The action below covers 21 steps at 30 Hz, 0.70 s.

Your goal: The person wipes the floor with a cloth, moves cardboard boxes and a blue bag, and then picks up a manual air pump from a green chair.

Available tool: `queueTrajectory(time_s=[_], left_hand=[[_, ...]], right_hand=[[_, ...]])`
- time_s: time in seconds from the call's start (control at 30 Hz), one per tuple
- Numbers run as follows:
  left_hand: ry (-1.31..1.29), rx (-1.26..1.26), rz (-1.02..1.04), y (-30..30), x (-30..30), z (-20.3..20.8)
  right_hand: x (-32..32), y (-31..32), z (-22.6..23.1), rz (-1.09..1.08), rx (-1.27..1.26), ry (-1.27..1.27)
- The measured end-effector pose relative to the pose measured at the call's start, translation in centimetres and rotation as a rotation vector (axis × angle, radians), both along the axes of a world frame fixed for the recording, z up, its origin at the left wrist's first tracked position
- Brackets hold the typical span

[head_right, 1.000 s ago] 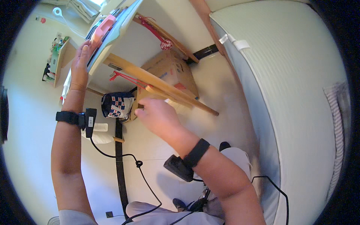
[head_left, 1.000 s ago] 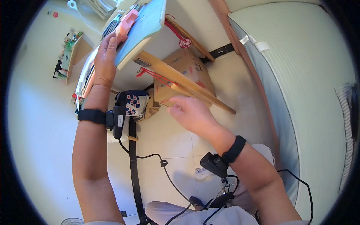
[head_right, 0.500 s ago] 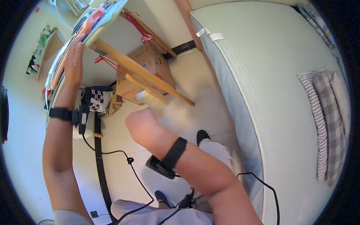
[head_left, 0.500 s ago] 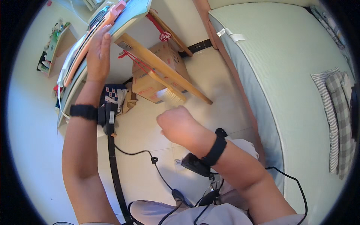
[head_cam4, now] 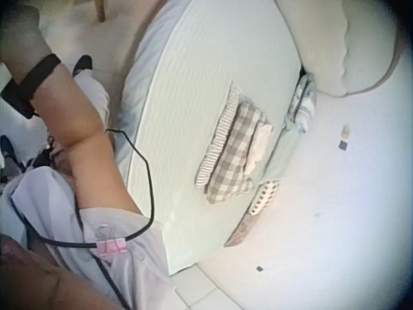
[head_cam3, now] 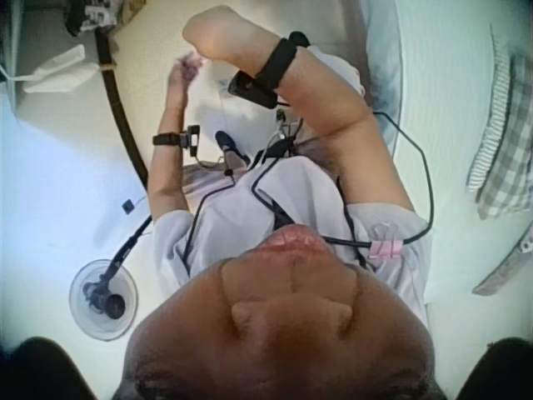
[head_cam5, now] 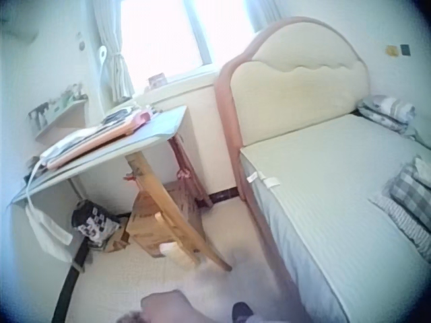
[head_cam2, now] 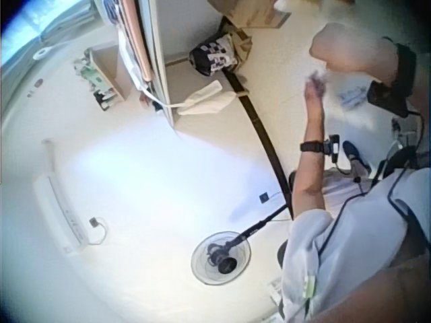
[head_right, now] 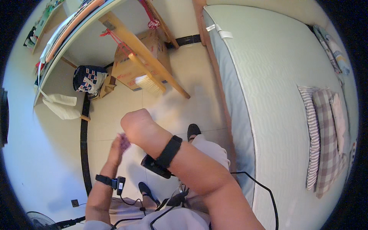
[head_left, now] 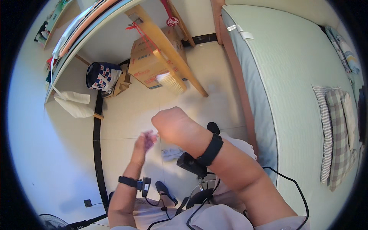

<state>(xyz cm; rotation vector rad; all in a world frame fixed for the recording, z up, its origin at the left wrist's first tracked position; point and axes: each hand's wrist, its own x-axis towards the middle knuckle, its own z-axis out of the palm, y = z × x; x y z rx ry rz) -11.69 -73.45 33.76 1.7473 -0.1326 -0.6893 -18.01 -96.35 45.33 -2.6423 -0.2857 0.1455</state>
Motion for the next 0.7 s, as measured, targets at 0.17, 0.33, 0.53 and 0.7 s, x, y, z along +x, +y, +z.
queueTrajectory(time_s=[0.17,0.33,0.53,0.7], left_hand=[[0.247,0.144,-0.094,3.9,-6.7,-8.1],[0.287,0.465,-0.560,7.2,-12.9,-15.6],[0.586,0.267,-0.302,8.5,-16.2,-19.0],[0.395,0.426,-0.617,9.2,-18.6,-18.8]], right_hand=[[-0.7,0.5,-1.6,-0.032,-0.001,-0.018],[-1.6,2.2,-2.6,-0.024,-0.006,-0.025],[-3.4,3.8,-3.6,0.012,-0.016,0.069],[-5.1,5.9,-3.7,-0.014,-0.074,0.115]])
